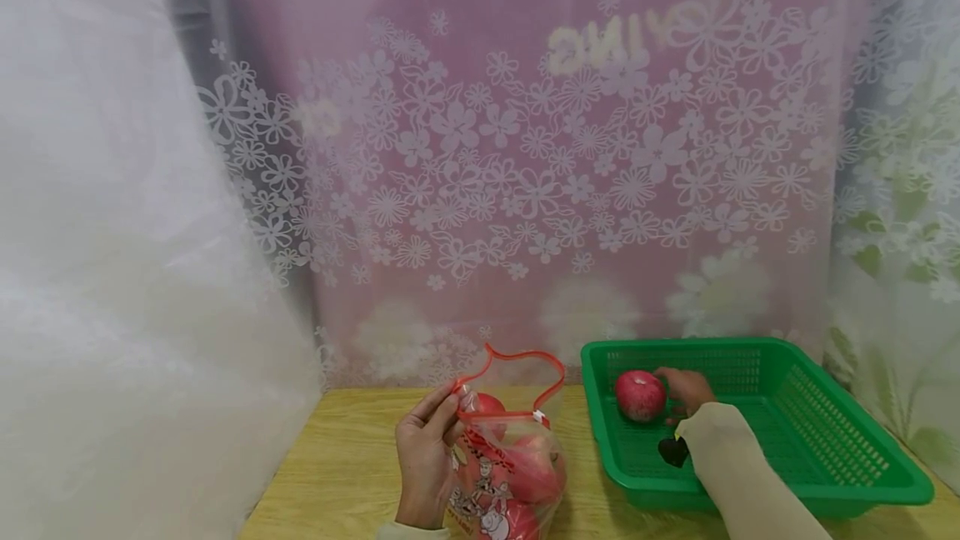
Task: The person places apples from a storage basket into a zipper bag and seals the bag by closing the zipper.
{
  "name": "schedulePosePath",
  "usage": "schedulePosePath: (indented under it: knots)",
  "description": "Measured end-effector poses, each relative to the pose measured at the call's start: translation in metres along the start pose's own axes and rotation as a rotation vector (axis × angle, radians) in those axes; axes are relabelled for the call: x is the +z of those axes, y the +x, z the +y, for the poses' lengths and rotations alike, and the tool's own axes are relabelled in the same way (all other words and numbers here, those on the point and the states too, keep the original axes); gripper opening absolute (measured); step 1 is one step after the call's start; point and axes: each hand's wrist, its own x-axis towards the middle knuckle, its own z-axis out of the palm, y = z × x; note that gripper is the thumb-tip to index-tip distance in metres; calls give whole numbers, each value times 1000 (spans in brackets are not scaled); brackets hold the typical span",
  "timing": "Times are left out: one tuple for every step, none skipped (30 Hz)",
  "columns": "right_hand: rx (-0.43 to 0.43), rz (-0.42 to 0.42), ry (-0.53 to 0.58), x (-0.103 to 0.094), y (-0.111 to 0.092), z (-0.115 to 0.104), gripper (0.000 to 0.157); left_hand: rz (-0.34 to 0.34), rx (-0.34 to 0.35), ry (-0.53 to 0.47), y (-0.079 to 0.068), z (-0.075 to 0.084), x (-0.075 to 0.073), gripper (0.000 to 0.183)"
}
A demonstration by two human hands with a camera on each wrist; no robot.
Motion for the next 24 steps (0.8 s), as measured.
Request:
schedulePosePath:
  knots:
    - [6,-1,5,1,0,0,79,2,-1,2,0,0,0,20]
    - [6,-2,6,1,0,0,79,1,3,5,0,0,0,21]
    - [11,-3,11,2,1,0,78,1,3,6,0,0,0,21]
    - [13,-4,13,2,2,1,78,4,-2,3,0,0,1,21]
    - [12,-6,11,3,3,2,77,6,-4,3,0,0,1,22]
    - [15,-6,12,3,5,2,76,5,-4,5,0,0,2,23]
    - [18,-8,12,4,6,3,74,5,-9,4,1,0,2,23]
    - [19,-9,10,4,8,4,74,4,-11,4,1,0,2,24]
    - [22,-10,11,4,9,5,72,6,-17,0,1,0,3,23]
    - [23,-13,10,5,10,6,71,7,-21,-2,1,0,3,24]
    - [25,-14,11,5,12,7,69,6,-24,-4,1,-1,3,24]
    - [27,-15,13,5,13,8,68,5,-26,-4,1,-1,3,24]
    - [29,-18,10,6,13,9,68,6,-29,-4,1,-1,3,24]
    - [32,-18,11,6,14,9,68,6,-31,-1,1,-1,3,24]
    - [33,-20,9,7,15,10,68,6,-31,0,1,-1,2,24]
    - [33,-20,5,8,15,11,68,4,-29,3,0,-2,2,25]
    - [32,-21,0,8,15,11,70,3,-27,4,0,-2,2,25]
    - [31,-22,-5,9,16,12,71,2,-26,5,0,-1,2,25]
    - [29,-23,-13,9,16,13,72,1,-24,6,0,-1,1,25]
    - [27,-25,-17,10,17,13,73,-1,-21,6,0,-1,1,25]
    - [24,-28,-19,10,17,14,74,-3,-20,5,0,-1,1,25]
    - [24,-32,-18,11,18,15,74,-4,-20,3,0,-1,1,25]
    - [24,-36,-17,11,18,15,75,-4,-19,1,0,-1,1,25]
    - [25,-38,-15,11,19,16,75,-5,-18,0,-1,-1,1,25]
